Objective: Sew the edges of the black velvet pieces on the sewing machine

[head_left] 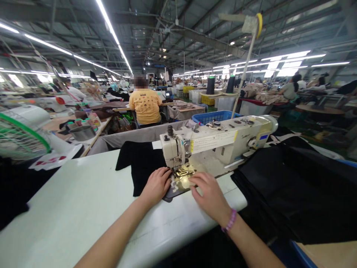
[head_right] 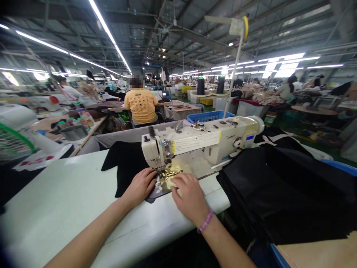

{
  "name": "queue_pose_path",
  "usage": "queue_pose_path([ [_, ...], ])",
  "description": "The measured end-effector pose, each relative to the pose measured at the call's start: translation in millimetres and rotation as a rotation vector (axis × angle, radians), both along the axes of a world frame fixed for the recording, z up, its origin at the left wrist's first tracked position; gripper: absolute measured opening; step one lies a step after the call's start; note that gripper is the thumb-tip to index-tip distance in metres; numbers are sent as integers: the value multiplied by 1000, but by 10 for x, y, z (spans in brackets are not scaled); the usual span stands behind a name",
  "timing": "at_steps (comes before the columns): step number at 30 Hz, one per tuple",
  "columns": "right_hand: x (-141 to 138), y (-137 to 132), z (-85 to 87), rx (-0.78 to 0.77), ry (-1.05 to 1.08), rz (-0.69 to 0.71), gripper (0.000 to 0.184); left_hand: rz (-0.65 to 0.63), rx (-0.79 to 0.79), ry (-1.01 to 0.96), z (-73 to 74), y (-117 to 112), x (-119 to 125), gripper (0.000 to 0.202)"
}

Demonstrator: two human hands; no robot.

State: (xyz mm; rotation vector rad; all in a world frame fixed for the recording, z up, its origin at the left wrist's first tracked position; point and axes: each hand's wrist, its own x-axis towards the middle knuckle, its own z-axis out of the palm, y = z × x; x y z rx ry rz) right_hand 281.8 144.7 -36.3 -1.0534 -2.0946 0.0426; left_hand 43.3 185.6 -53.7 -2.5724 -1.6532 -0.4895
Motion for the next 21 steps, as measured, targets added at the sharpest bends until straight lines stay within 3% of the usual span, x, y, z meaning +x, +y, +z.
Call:
queue_pose_path([
  [2,440,-112,132,71,39,-90,20,44,-21,-13,-42,-18,-10,40],
  [5,1295,-135,269,195,-101,-456,28,90,-57,-30,-56,-63,-88,44],
  [7,1822,-78,275,112,-255,-649,40,95,-77,-32,-39,-126,-189,44],
  [9,2176,-10,230,-69,-274,-680,37,87,-92,-26,-11,-221,-307,41],
  [11,2314,38,191,-220,-193,-651,28,78,-99,-15,17,-335,-403,37],
  [14,2247,55,255,-307,-94,-661,16,94,-83,1,45,-500,-454,37],
  [17,2137,26,464,-407,-19,-731,8,98,-42,12,46,-621,-415,41],
  [21,2179,-58,725,-691,173,-840,5,42,-13,-73,44,-620,-371,39],
])
